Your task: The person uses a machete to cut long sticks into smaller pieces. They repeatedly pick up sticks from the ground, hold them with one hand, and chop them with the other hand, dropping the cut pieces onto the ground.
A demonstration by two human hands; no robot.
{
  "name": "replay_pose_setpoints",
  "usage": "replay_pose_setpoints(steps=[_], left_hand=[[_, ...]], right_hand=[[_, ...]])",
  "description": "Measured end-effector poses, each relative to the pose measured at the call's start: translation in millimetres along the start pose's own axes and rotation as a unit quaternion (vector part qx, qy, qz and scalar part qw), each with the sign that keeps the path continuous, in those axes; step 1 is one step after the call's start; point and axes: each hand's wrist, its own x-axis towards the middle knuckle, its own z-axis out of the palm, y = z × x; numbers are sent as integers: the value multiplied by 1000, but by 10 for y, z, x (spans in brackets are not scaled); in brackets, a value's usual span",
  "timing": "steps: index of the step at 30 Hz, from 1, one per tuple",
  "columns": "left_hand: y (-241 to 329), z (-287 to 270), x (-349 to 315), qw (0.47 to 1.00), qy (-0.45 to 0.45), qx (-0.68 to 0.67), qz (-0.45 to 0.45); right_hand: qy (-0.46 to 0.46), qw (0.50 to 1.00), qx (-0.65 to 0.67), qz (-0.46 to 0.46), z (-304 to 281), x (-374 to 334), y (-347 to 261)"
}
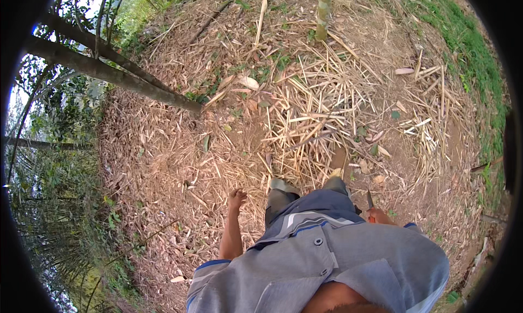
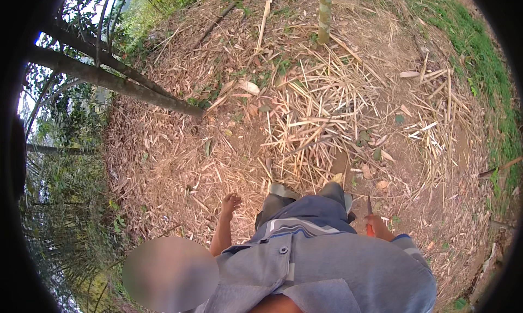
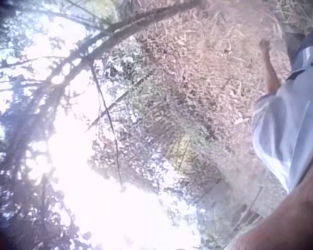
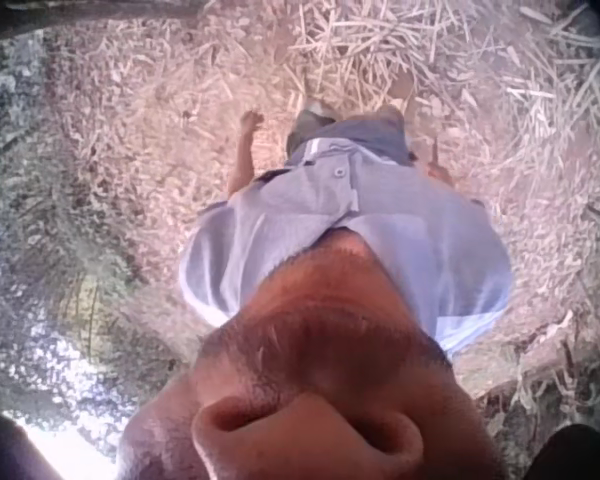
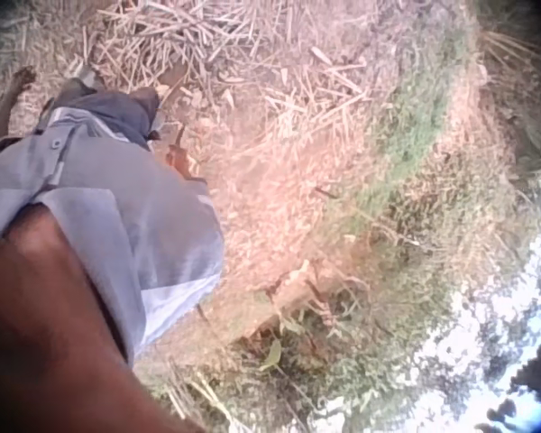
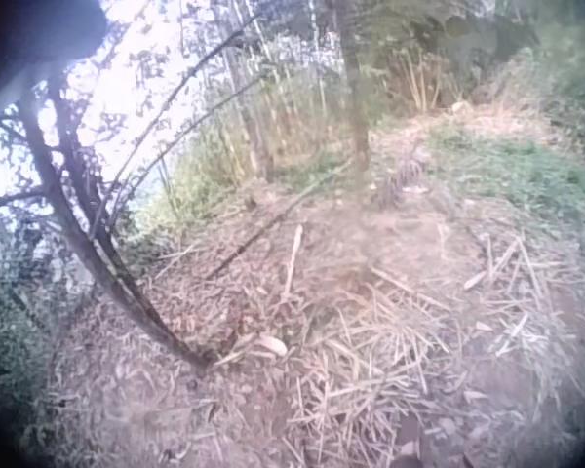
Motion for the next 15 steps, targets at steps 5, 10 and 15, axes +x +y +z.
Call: replay_pose_setpoints(steps=[5, 10, 15], left_hand=[[319, -793, 664, 993, 78, 27, -79], [1076, -841, 1309, 988, -29, 131, -82], [2198, -874, 2362, 973, -47, 223, 35]], right_hand=[[41, 998, 44, 6, 686, -189, -390], [156, 963, -96, -199, 1215, 366, -880], [393, 779, -168, -458, 1519, -215, -2174]])
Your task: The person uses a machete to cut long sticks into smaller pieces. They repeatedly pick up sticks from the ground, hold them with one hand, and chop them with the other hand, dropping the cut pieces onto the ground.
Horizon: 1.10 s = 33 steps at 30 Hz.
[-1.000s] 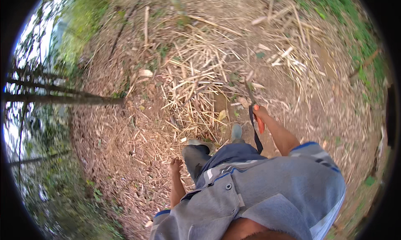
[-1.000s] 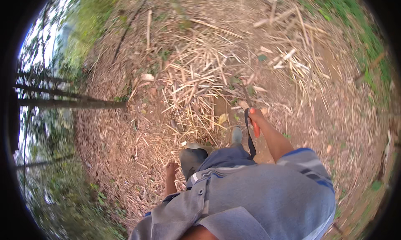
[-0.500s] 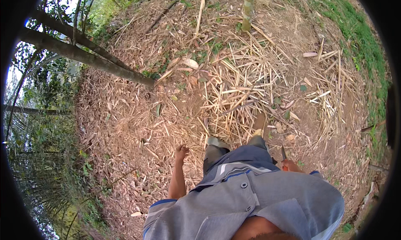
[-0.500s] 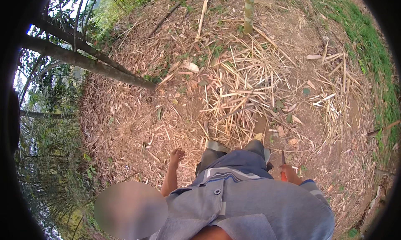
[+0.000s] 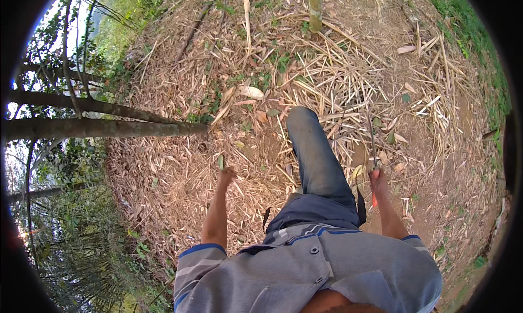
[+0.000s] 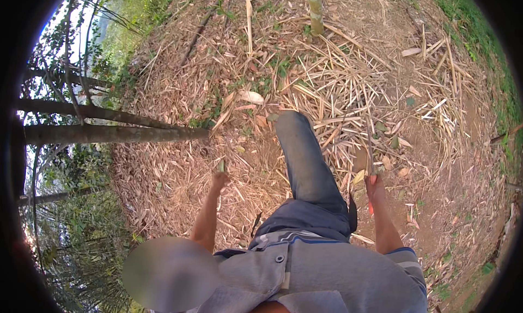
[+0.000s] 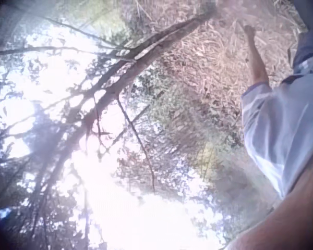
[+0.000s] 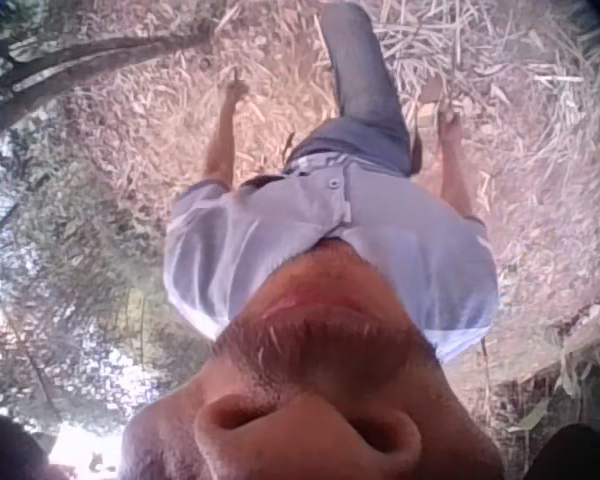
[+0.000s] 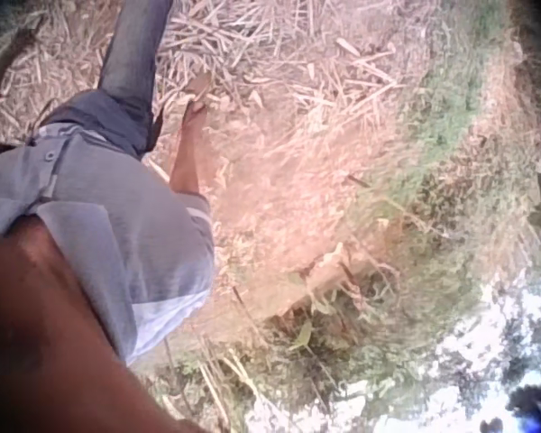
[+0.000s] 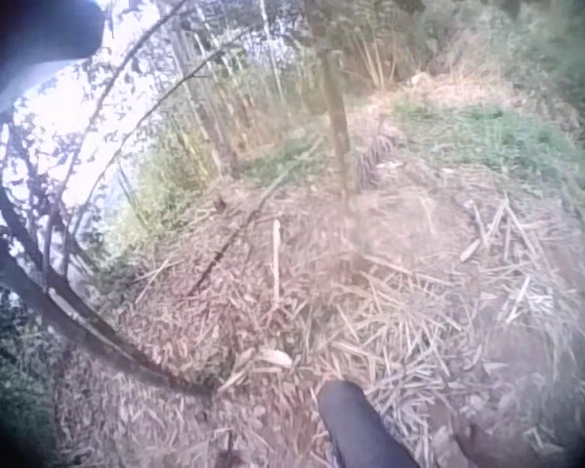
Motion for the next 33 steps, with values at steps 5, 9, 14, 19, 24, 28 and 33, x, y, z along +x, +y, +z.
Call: replay_pose_setpoints(steps=[5, 9, 14, 19, 24, 28, 33], left_hand=[[1443, 86, 1102, 996, 40, -69, 31], [1953, 330, 2406, 993, -19, -113, 24], [3181, 284, 3677, 992, -57, -35, 108], [2939, -964, 3494, 950, 160, 198, 179], [2368, -2229, 2250, 888, 233, 280, -281], [1447, -2280, 1771, 927, 228, 248, -164], [2346, -1489, 2226, 974, 141, 81, -160]], right_hand=[[-195, 916, 189, 295, -274, 1043, -1301], [-255, 924, 92, 268, 691, 1468, -1121], [-353, 883, 43, 308, 1062, 2898, -1920], [-434, 851, 84, 283, 1884, 4478, -2288], [-413, 901, -23, 130, 2897, 6072, -2810], [-414, 865, 181, 216, 3057, 6553, -3473], [-345, 914, 151, 149, 3119, 6177, -3737]])
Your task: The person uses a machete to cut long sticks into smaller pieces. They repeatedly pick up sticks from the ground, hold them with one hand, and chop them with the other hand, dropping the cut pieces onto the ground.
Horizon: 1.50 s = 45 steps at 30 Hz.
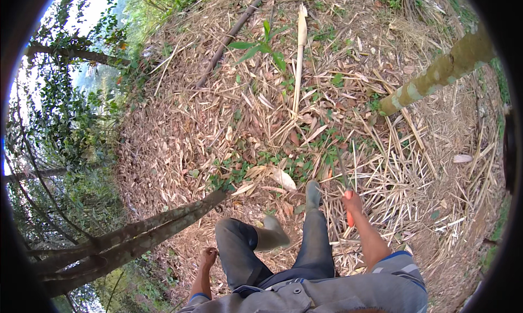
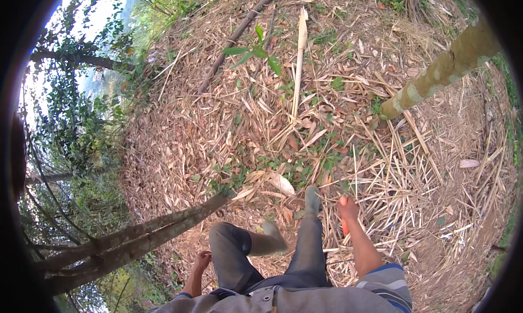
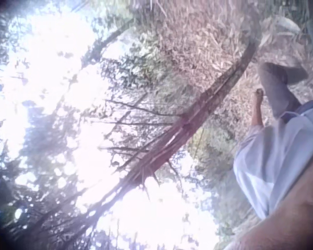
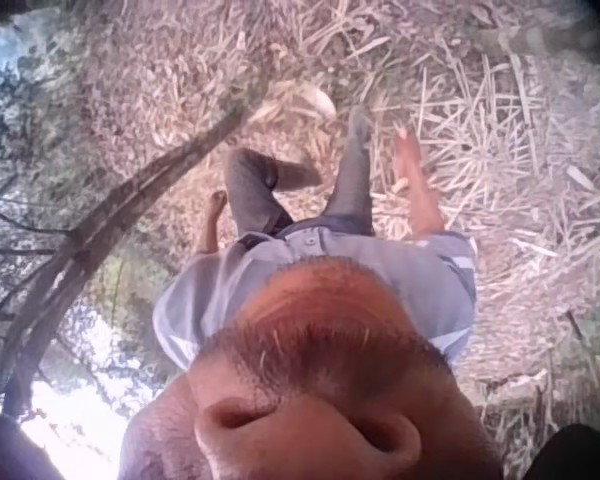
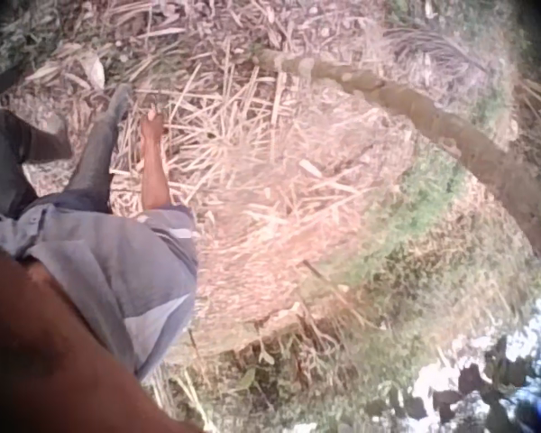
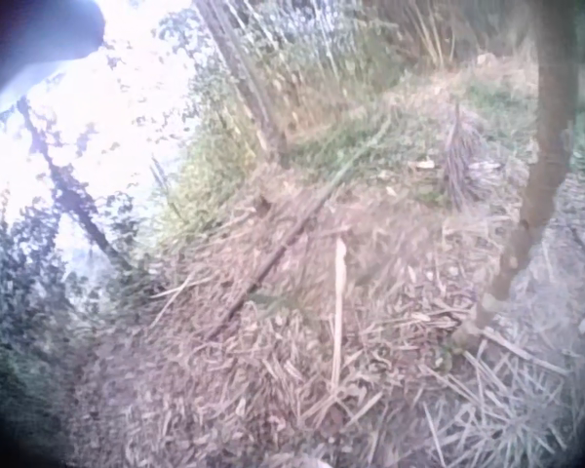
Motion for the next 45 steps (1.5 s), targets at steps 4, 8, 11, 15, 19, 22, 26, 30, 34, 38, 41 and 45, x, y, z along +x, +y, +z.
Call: replay_pose_setpoints(steps=[4, 8, 11, 15, 19, 22, 26, 30, 34, 38, 41, 45], left_hand=[[192, 106, 588, 996, -41, -63, 49], [881, 177, 1116, 995, -54, -49, 63], [1281, 223, 1656, 987, -32, 18, 156], [2125, 213, 2173, 981, -83, 65, 160], [2385, 227, 3218, 966, -47, 107, 231], [2803, -116, 3834, 975, -107, 5, 195], [3013, -668, 4329, 965, -201, -162, 42], [3038, -1097, 4905, 973, -178, -143, 14], [3137, -1218, 5648, 973, -184, -136, -9], [3677, -972, 6274, 966, -178, -177, 61], [4539, -530, 6387, 947, -138, -281, 73], [5374, 414, 7147, 932, -41, -108, 343]], right_hand=[[73, 994, -61, -54, 122, -450, 211], [-13, 994, -13, 111, -32, -564, 160], [-43, 972, 14, 232, -21, -597, 301], [15, 966, -72, 246, 31, -698, 244], [60, 967, -159, 190, -18, -779, -349], [46, 961, -190, 197, 63, -962, -1169], [62, 954, -240, 170, 53, -773, -2849], [136, 954, -221, 150, 175, -491, -3959], [180, 964, -152, 123, 147, -296, -4517], [194, 965, -92, 153, 143, -86, -4448], [221, 960, -107, 134, 112, 33, -4586], [184, 962, -10, 203, -64, 515, -4726]])
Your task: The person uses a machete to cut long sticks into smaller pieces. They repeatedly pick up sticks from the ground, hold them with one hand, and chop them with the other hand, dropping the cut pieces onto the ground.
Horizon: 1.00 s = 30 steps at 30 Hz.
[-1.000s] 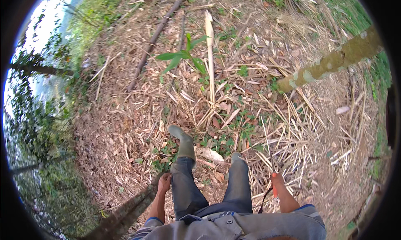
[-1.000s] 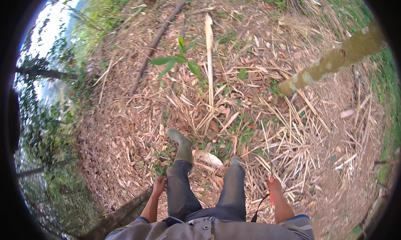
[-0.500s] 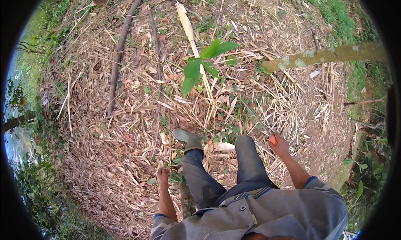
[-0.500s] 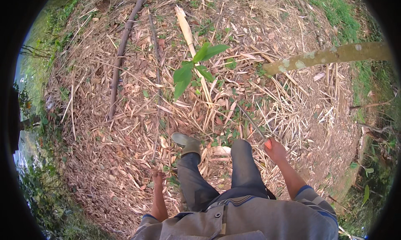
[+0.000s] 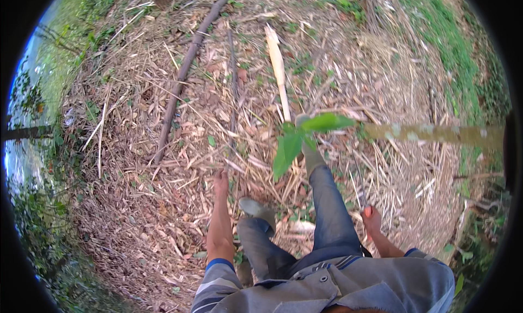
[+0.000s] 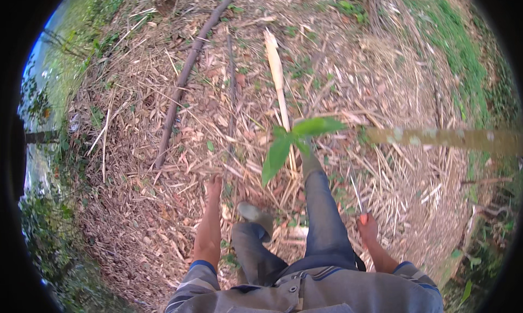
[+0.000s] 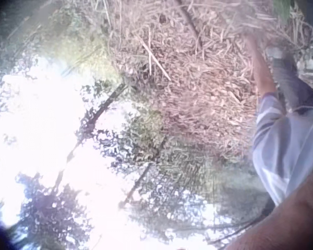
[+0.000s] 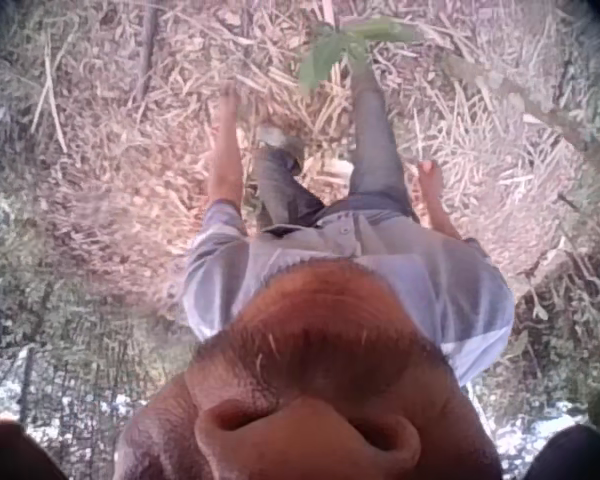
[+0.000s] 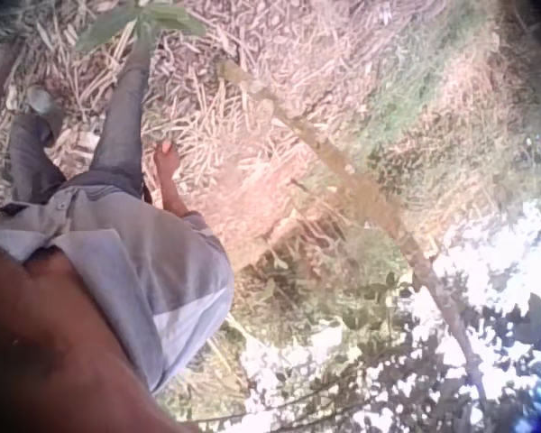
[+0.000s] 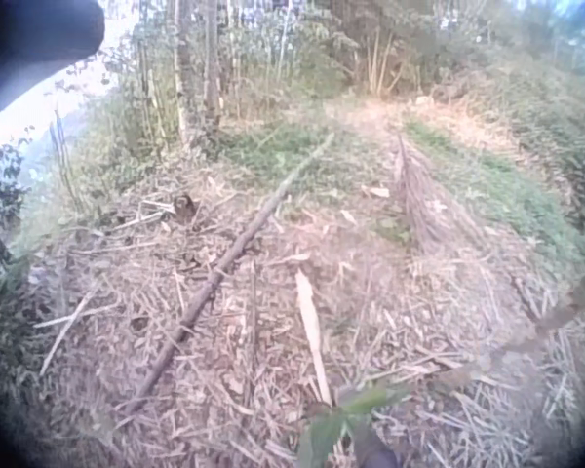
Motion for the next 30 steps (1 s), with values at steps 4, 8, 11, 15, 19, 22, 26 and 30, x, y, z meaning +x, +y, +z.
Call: replay_pose_setpoints(steps=[4, 8, 11, 15, 19, 22, 26, 30], left_hand=[[1370, 930, 1035, 999, -36, 22, 2], [806, 1727, 2250, 997, -22, 67, -14], [393, 2222, 2893, 981, 54, 185, -21], [230, 2449, 3164, 967, -1, 223, -125], [162, 2673, 3231, 973, -8, 201, -114], [376, 2731, 3173, 982, 10, 152, -115], [881, 2313, 2737, 969, 113, 161, -149], [1485, 1921, 1936, 987, 112, 71, -91]], right_hand=[[39, 997, -63, -28, 478, 871, 376], [-60, 998, -28, -22, 629, 2205, 465], [-96, 994, -60, 9, 564, 2667, 210], [-90, 949, -297, -49, 549, 2890, 432], [-82, 960, -267, -30, 433, 3018, 1054], [-81, 978, -188, 30, 352, 3020, 1516], [-79, 965, -248, -26, 379, 2926, 765], [-48, 991, -128, -5, 205, 2743, 405]])
